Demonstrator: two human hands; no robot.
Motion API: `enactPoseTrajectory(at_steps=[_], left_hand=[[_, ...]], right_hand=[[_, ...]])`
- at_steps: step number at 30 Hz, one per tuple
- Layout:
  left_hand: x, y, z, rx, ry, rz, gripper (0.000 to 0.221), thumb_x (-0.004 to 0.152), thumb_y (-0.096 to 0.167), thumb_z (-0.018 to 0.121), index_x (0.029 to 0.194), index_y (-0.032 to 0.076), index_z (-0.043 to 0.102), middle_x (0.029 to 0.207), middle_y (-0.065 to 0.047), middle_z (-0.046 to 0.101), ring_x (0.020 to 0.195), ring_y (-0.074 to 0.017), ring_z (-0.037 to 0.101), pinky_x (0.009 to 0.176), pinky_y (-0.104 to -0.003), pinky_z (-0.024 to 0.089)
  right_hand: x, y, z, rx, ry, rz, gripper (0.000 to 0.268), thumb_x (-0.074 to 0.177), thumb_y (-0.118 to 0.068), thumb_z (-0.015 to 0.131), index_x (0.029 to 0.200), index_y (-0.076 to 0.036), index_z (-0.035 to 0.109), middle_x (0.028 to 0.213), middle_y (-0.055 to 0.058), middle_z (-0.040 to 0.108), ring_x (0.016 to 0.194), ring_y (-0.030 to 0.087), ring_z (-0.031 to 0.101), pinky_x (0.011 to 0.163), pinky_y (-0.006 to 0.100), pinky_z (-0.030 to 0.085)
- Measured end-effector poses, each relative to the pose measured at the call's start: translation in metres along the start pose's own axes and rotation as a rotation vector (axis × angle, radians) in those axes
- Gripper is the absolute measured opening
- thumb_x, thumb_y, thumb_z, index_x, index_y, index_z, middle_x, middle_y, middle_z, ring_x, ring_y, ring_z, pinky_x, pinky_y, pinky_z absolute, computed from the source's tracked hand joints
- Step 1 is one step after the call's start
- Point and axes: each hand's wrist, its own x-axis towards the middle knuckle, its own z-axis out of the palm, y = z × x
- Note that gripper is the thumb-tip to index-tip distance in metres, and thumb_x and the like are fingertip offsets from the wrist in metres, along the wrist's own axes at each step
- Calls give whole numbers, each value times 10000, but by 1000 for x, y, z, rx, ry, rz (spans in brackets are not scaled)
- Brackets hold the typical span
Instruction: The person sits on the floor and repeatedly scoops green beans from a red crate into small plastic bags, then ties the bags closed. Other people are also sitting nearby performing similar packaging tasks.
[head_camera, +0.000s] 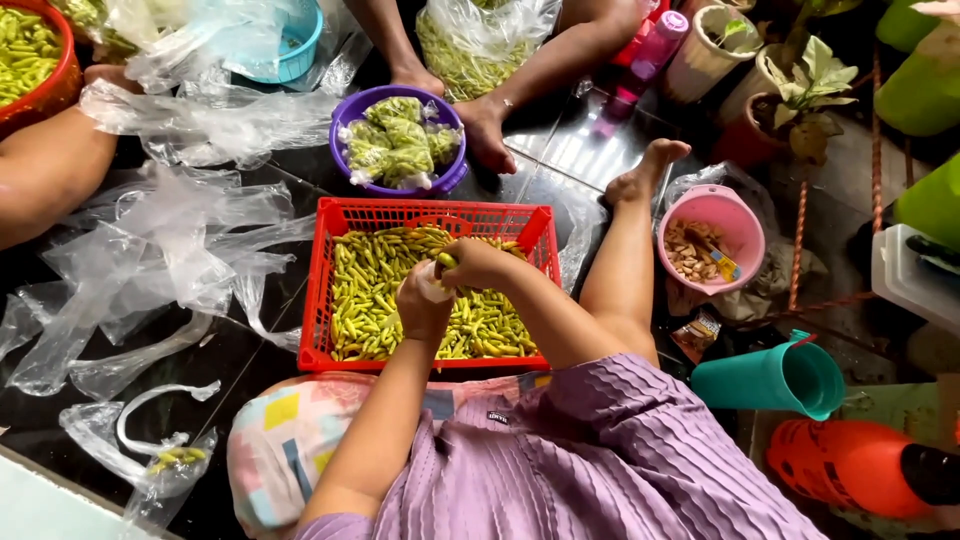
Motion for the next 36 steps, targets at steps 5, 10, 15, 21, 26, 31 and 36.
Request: enactPoseTrajectory(at_steps=[5,10,15,21,26,31,36], left_hand=[[-7,-1,13,-171,-82,-102,362,652,184,798,996,192,687,975,27,681,938,-184,711,849,-336,585],[-15,-1,16,-190,-214,-266,484,657,201,828,1113,173,666,1050,-21,673,1014,-207,697,923,-340,582],[3,14,-13,-360,-405,-505,670,748,250,870,1338,146,569,1153,-80,681,1077,-345,703,996,-524,580],[-1,6,-2,-355,-311,-540,796,642,293,938,1343,237,566,1120,-66,730,1026,-354,732,945,-534,610],[-1,8,2,-369,-306,-566,785,637,270,948,1322,245,567,1124,-84,735,1035,-365,730,954,-537,606],[-5,5,1,-371,-382,-625,817,654,301,953,1357,202,550,1173,-120,724,1080,-384,715,993,-555,588],[10,25,-30,-402,-373,-688,752,658,241,908,1331,205,573,1188,-107,724,1110,-371,705,1021,-539,574]], right_hand=[[-8,-17,-9,-46,-98,12,279,779,-69,743,1048,6,743,751,253,717,535,269,719,362,290,536],[-7,-24,-13,-153,-90,-9,431,765,-120,796,1180,-27,724,732,211,726,548,236,733,391,278,579],[-4,-28,-14,-564,27,-141,371,712,-285,808,1082,-252,792,947,168,769,965,431,730,840,530,595],[18,-9,-7,-738,33,-185,303,686,-194,738,976,-258,795,882,118,766,906,394,745,792,505,599],[28,-9,-1,-827,42,-173,321,661,-207,756,971,-280,790,873,66,768,908,348,757,797,474,613],[28,-18,10,-798,-44,-178,370,669,-196,768,1037,-232,785,921,107,777,943,384,750,846,494,604],[25,-17,13,-782,-121,-162,275,691,-174,802,966,-178,786,910,144,772,951,422,740,837,513,591]])
